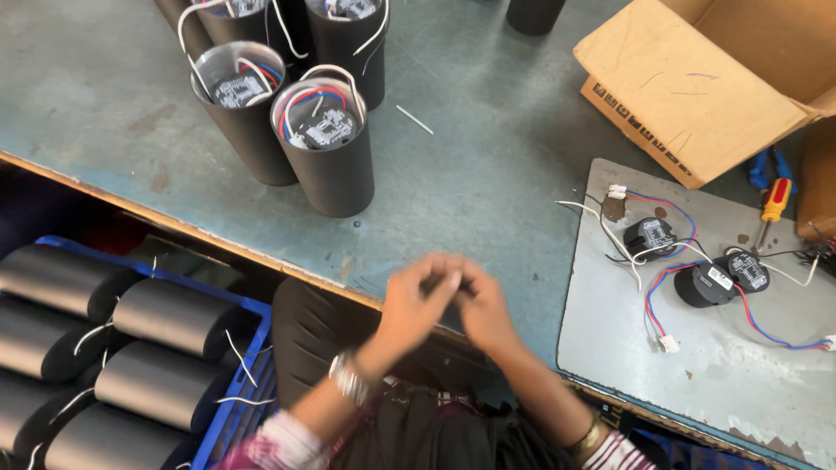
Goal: The person assembles LED driver units at a factory workbench. They connect red, blue and white wires to a small driver board using white connectors, seat the board and wires inside a black cylindrical housing, and place finished units in a growing group on the table, occasionally reaching for new housings and parts.
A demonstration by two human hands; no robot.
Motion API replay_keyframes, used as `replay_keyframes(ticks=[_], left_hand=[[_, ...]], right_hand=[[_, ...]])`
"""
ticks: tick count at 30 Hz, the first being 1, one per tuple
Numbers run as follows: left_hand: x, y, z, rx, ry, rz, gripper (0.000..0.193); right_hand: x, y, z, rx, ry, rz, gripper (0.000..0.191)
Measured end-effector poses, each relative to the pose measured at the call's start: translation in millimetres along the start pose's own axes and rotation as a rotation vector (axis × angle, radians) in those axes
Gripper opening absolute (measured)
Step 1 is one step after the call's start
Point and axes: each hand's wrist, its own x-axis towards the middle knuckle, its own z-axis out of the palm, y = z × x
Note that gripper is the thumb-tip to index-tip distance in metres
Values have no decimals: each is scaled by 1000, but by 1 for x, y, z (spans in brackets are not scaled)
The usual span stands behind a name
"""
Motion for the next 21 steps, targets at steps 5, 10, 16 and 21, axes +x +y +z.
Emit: replay_keyframes(ticks=[5, 10, 16, 21], left_hand=[[152, -9, 44, -658, 113, -166, 37], [189, -28, 86, -576, 253, -264, 42], [159, -63, 106, 356, -286, 136, 38], [153, -76, 117, 526, -442, 211, 21]], right_hand=[[82, -26, -47, 311, 151, 134, 79], [214, -54, -108, -272, 210, -6, 75], [365, -102, -136, -1260, 300, -417, 82], [427, -116, -125, -1443, 527, -17, 101]])
